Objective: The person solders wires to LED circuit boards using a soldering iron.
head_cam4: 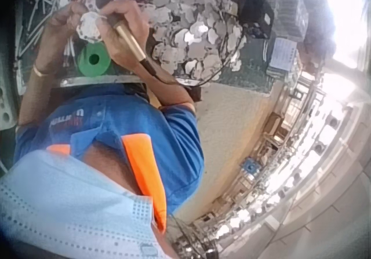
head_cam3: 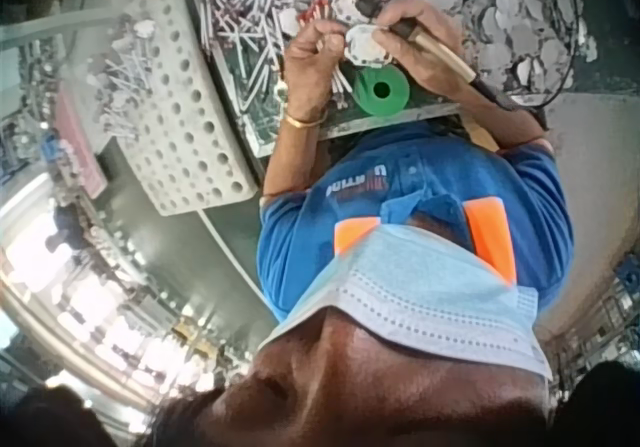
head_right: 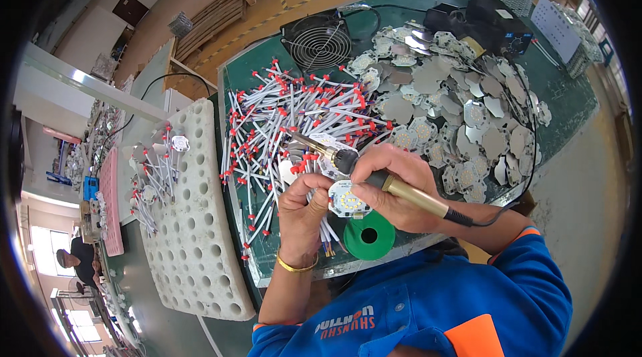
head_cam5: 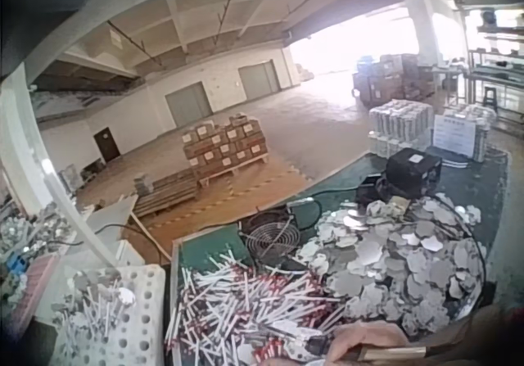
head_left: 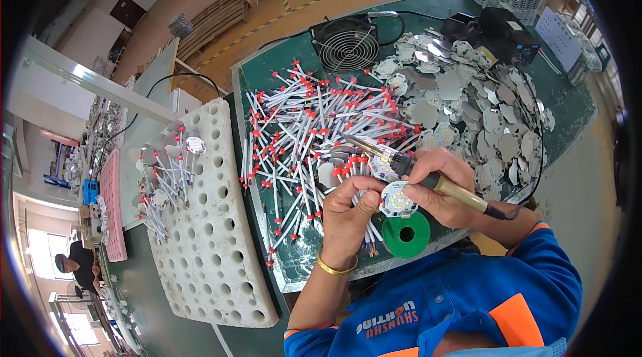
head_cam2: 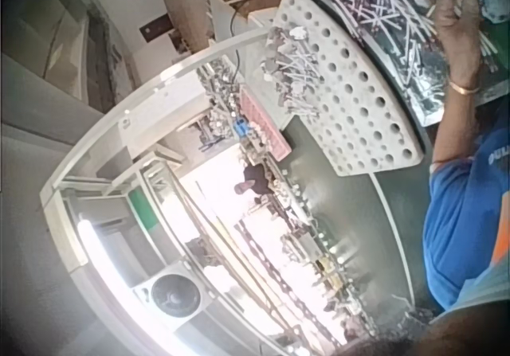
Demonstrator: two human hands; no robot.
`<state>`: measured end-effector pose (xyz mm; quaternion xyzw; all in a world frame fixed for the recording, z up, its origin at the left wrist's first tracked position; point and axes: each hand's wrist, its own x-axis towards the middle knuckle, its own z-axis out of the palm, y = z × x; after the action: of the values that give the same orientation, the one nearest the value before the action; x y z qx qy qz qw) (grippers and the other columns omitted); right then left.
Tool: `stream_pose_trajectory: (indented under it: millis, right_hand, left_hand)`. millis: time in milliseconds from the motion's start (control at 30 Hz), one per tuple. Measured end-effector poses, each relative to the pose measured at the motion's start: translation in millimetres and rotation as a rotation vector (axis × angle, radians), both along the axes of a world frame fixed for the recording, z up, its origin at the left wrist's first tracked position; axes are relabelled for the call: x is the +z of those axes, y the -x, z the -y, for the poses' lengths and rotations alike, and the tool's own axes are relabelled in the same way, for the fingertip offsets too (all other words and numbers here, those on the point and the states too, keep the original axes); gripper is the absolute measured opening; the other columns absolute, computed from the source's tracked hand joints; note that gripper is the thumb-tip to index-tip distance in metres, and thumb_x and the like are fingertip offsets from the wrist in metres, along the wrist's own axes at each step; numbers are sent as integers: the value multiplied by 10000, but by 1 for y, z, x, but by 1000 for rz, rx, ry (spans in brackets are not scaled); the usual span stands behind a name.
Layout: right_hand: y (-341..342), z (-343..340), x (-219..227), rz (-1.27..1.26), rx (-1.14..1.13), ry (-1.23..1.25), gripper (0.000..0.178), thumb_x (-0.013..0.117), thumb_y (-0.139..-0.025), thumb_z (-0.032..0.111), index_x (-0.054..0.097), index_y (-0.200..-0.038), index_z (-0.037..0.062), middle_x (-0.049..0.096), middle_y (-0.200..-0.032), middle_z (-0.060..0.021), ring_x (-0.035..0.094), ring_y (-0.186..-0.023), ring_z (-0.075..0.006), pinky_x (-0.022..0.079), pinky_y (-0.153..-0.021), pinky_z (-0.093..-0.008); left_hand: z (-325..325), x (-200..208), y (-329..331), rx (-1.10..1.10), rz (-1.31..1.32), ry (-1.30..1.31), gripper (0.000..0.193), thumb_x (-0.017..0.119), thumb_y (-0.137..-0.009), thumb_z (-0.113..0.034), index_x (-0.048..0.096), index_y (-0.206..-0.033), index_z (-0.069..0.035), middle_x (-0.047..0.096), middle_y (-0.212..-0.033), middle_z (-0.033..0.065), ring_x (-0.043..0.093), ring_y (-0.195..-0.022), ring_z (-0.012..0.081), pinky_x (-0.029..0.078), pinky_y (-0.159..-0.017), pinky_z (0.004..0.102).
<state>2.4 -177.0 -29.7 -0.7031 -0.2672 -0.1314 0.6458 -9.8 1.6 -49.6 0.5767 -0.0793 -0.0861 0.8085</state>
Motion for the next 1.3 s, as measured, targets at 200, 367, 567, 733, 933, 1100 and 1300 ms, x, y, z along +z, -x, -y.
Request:
stream_pose_trajectory:
  millis: [200, 367, 567, 733, 933, 1100, 1300]
  right_hand:
    - [-5, -5, 2, 74, 0, 40, 146, 641, -778, 31, 535, -877, 47, 545, -749, -60, 554, -680, -197, 433, -612, -287]
    - [-13, -4, 5, 87, -30, 108, 183, 656, -786, 74, 521, -906, 43, 558, -797, -71, 564, -696, -202, 442, -622, -294]
    - [-15, -11, 7, 61, 22, 113, 235, 685, -739, 70, 528, -911, 39, 570, -806, -83, 579, -710, -219, 456, -638, -307]
    - [-5, -9, 7, 144, -206, 244, 155, 635, -714, 0, 553, -838, 42, 584, -796, -104, 584, -726, -246, 449, -656, -323]
    - [-6, 11, -13, 40, -309, -38, 193, 517, -858, -19, 440, -1028, 29, 486, -952, -90, 501, -699, -111, 433, -631, -242]
    - [-11, 34, -31, 267, -377, 252, 149, 518, -863, 5, 476, -1006, 5, 506, -896, -91, 502, -700, -152, 416, -621, -268]
    - [-18, 28, -10, 481, -230, 622, 203, 515, -895, 162, 497, -992, -16, 494, -713, -122, 430, -616, -255, 376, -672, -402]
  left_hand:
    - [12, -4, 3, 19, -124, 102, 188, 563, -898, -207, 571, -855, -24, 572, -804, -15, 486, -728, 47, 402, -666, 198]
    - [5, -7, 4, 106, -80, -94, 286, 594, -875, -298, 581, -805, -21, 551, -722, -30, 456, -693, 37, 377, -629, 185]
    - [-3, -7, 5, 89, 33, -222, 249, 595, -877, -248, 606, -833, -4, 585, -769, -3, 477, -701, 53, 399, -636, 205]
    - [-3, -1, 6, 1, 43, -321, 85, 559, -853, -96, 572, -847, -12, 555, -800, -10, 476, -695, 54, 393, -615, 204]
    - [-32, 20, 27, 79, 135, -382, 194, 555, -846, -27, 469, -1014, -73, 505, -861, 5, 511, -765, 77, 421, -681, 221]
    - [-112, 37, 40, 363, 84, -602, 308, 470, -846, 51, 365, -1110, -67, 491, -807, 59, 516, -617, 110, 446, -566, 240]
    - [-263, 38, 35, 780, 196, -1039, 316, 474, -868, 7, 357, -1156, -50, 551, -791, 68, 537, -661, 111, 464, -625, 238]
